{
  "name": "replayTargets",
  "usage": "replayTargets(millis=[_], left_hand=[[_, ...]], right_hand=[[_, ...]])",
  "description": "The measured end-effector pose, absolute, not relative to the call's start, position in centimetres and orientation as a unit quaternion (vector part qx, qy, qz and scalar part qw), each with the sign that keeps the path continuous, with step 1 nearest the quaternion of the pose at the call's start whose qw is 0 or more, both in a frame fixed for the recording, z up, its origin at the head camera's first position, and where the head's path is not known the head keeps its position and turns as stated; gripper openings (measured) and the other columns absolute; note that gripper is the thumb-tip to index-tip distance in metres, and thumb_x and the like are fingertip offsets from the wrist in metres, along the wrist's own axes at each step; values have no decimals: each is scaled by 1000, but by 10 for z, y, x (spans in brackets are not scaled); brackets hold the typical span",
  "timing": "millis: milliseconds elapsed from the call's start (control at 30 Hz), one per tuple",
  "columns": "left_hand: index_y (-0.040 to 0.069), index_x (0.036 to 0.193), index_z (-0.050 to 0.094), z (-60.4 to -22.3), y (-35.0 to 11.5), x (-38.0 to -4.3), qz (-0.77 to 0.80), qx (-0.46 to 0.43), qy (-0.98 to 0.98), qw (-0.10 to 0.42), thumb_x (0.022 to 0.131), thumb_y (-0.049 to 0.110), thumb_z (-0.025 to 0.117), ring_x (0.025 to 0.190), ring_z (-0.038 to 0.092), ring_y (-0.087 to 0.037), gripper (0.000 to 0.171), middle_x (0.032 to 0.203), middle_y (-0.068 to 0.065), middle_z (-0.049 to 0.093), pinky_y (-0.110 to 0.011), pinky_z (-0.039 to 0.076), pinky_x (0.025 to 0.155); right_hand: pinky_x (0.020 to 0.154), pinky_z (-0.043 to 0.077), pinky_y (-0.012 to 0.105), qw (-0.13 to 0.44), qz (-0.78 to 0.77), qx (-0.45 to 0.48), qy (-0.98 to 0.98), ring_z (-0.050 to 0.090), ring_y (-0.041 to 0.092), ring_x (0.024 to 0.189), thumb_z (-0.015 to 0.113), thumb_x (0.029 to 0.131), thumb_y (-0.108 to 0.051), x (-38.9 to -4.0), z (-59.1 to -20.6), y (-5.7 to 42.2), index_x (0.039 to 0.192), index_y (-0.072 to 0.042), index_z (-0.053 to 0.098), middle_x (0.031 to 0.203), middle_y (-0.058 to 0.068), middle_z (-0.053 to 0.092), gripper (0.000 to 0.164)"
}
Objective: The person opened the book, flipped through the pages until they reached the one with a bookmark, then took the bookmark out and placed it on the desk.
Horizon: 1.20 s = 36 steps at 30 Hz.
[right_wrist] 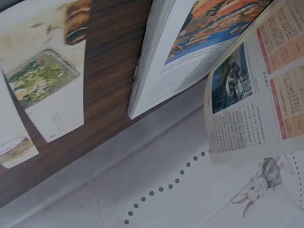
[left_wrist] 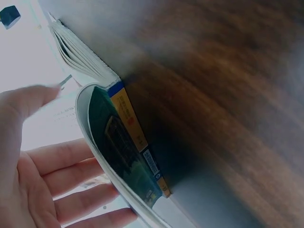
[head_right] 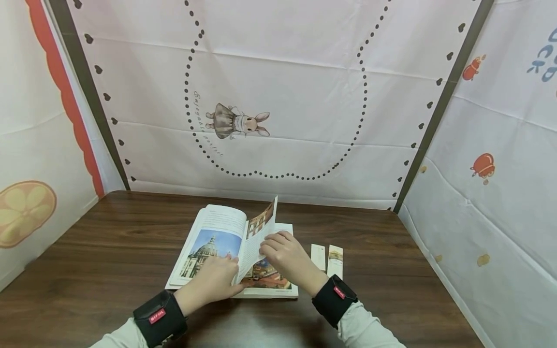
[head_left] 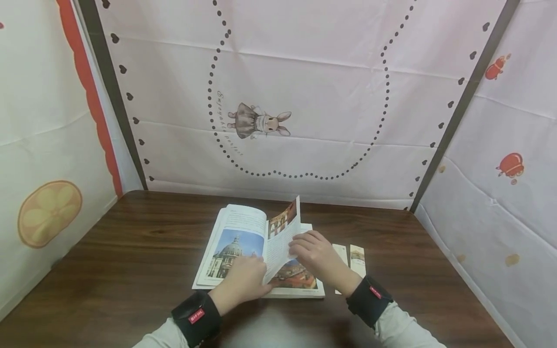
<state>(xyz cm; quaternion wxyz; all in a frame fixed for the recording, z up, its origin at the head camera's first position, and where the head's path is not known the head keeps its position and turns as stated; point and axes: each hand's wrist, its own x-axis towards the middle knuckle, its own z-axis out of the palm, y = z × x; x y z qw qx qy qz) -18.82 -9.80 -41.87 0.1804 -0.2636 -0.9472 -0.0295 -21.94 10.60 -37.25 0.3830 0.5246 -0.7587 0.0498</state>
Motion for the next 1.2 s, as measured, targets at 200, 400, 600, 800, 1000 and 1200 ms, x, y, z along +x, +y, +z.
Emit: replayTargets(millis=[200,400,600,800,1000,1200], left_hand=[[6,63,61,-423,-98,-186,-52,-258,-942,211,64,28,67,42,42,-16,23,53,-5,55,-28,32,33],[10,48,48,-423,-97,-183,-109,-216,-943,230,72,19,60,35,34,-10,28,45,-2,46,-25,29,30],[-1,71,60,-418,-103,-181,-188,-159,-947,209,80,17,57,40,44,-12,20,48,-4,53,-26,38,34],[12,144,4,-414,-114,-184,-224,-165,-922,268,70,-8,61,119,39,-39,95,138,-29,33,-51,49,86],[28,144,16,-415,-119,-186,-79,-218,-915,330,62,-16,61,131,-9,-45,103,151,-18,-8,-77,14,95],[26,130,47,-418,-129,-184,33,-342,-910,233,65,-10,62,133,11,-37,76,147,-11,30,-71,20,99]], right_hand=[[80,54,36,364,90,497,-782,59,19,97,75,65,-7,-219,-374,110,97,-7,62,99,8,70,34],[83,53,40,253,106,439,-856,58,22,100,73,70,-10,-220,-380,123,111,-4,57,107,12,67,44],[74,55,35,9,67,428,-901,61,15,84,71,73,-24,-218,-396,129,112,-3,57,101,9,68,46],[78,54,34,-79,74,420,-901,59,9,82,71,71,-32,-216,-404,131,122,2,50,106,9,63,65],[74,55,30,-68,68,431,-897,58,8,79,73,69,-30,-216,-406,131,118,1,53,99,6,64,62],[75,54,31,-55,65,438,-895,57,10,82,74,68,-29,-218,-407,130,116,0,54,99,6,63,59]])
